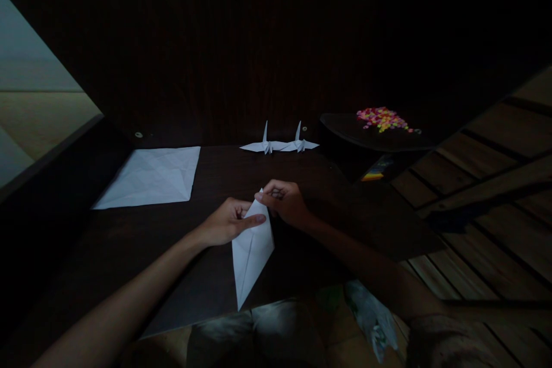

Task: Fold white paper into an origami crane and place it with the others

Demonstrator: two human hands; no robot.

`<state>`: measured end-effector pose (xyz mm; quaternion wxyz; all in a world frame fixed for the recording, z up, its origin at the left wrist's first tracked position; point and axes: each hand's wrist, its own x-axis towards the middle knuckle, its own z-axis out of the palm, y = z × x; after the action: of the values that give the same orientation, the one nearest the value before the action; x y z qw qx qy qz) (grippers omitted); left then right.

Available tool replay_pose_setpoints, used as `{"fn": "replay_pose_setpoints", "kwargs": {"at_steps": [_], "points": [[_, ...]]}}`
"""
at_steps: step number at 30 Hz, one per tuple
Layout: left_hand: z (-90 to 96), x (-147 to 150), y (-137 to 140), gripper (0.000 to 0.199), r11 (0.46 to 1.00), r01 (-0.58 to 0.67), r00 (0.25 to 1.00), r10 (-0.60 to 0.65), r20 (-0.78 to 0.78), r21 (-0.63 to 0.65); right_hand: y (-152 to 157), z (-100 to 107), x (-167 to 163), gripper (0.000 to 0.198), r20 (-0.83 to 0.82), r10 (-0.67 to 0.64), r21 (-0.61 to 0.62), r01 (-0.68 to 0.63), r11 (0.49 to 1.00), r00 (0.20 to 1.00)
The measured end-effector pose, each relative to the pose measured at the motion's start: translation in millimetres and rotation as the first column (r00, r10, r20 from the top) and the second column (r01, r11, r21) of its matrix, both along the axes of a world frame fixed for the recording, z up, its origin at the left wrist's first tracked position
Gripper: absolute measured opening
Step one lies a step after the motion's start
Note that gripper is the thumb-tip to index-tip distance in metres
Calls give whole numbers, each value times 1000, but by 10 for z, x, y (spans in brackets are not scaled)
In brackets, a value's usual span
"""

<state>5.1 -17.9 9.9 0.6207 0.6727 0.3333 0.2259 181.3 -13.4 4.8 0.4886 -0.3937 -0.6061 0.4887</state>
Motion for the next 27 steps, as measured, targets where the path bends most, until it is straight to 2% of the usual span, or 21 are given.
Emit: {"fn": "replay_pose_setpoints", "kwargs": {"at_steps": [5,8,12,15,19,25,27], "points": [[-14,9,2,34,999,-28,999,29,22,-43,13,13,-19,24,-7,-14,-38,14,999,1000],[23,20,15,36,981,-159,982,168,83,-108,45,40,4,28,-27,-14,-88,12,996,1000],[32,1,74,37,878,-447,860,475,185,-173,81,53,63,31,56,156,-154,-146,977,986],[12,-27,120,36,810,-557,776,586,232,-185,90,17,73,29,112,254,-182,-231,956,961],[2,-34,132,36,800,-562,757,599,261,-207,91,-46,54,29,132,200,-136,-182,974,971],[37,6,102,35,823,-493,752,566,338,-282,99,-34,51,28,111,92,-98,-81,992,990],[53,13,90,36,835,-461,774,544,323,-301,107,-19,52,29,71,36,-84,-30,996,997]]}}
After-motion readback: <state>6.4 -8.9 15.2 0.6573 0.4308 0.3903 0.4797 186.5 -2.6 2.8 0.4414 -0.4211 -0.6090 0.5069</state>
